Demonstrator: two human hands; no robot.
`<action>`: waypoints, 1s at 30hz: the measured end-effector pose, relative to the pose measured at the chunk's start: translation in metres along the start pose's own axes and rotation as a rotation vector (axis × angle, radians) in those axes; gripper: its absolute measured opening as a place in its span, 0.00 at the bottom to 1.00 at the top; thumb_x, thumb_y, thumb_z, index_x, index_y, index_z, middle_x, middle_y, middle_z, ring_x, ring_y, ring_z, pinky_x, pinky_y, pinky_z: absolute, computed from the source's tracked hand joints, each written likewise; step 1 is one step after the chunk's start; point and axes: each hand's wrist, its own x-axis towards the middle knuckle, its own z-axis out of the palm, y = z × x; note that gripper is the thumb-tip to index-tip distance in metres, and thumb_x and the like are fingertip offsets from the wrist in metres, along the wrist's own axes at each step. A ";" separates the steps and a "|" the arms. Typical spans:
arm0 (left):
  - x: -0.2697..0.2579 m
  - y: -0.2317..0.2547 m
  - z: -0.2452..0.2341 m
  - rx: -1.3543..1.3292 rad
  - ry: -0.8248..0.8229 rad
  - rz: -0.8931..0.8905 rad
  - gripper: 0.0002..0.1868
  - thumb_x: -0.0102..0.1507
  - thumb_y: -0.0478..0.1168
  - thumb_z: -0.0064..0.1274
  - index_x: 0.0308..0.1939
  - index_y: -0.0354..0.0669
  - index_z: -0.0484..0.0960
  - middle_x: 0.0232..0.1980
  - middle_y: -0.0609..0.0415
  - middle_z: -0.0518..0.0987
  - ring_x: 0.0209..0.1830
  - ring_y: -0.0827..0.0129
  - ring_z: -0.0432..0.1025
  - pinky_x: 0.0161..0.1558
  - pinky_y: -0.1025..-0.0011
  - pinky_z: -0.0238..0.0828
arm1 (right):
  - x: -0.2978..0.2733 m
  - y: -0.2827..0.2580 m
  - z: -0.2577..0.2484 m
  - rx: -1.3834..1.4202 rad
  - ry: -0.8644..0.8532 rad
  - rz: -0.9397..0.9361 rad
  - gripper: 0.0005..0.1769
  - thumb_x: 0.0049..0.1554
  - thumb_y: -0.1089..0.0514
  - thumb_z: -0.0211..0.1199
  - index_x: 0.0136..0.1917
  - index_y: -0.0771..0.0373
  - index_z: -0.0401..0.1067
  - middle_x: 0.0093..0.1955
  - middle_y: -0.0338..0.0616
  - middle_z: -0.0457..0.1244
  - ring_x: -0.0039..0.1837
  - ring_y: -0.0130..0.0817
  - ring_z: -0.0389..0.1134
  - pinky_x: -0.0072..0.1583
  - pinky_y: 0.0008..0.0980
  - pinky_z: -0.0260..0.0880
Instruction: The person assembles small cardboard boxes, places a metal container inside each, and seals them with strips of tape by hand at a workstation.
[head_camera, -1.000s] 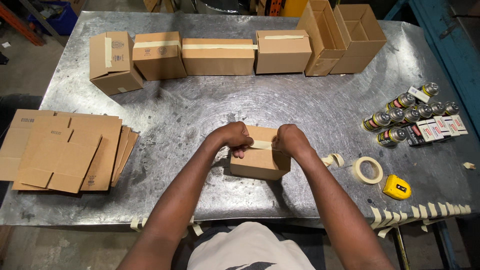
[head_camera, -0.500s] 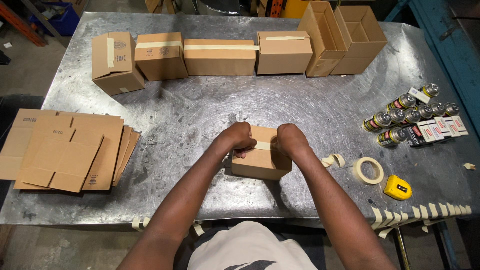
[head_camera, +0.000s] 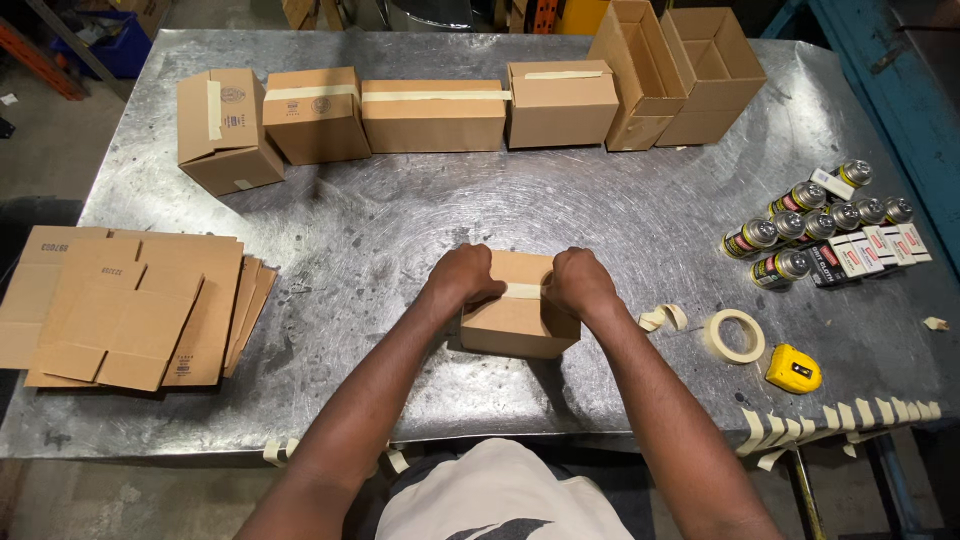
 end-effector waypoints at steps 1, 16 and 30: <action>-0.002 -0.001 0.000 -0.011 0.010 -0.004 0.32 0.62 0.55 0.70 0.58 0.31 0.93 0.60 0.29 0.91 0.64 0.25 0.85 0.61 0.34 0.86 | -0.002 0.001 0.002 0.007 0.003 0.011 0.25 0.56 0.52 0.70 0.53 0.79 0.87 0.50 0.68 0.73 0.57 0.69 0.81 0.54 0.58 0.88; -0.018 -0.016 0.009 -0.141 0.090 -0.029 0.22 0.63 0.55 0.70 0.47 0.39 0.93 0.54 0.33 0.91 0.64 0.26 0.85 0.62 0.39 0.85 | -0.070 -0.044 -0.053 0.340 -0.050 0.295 0.35 0.57 0.39 0.85 0.62 0.66 0.76 0.73 0.58 0.64 0.83 0.61 0.64 0.76 0.60 0.75; -0.031 -0.072 0.079 -0.788 0.363 0.054 0.23 0.73 0.54 0.72 0.54 0.42 0.77 0.34 0.47 0.81 0.30 0.61 0.75 0.37 0.61 0.72 | -0.100 0.001 0.030 1.088 0.385 0.346 0.46 0.61 0.53 0.85 0.80 0.68 0.61 0.68 0.60 0.66 0.70 0.48 0.73 0.73 0.43 0.76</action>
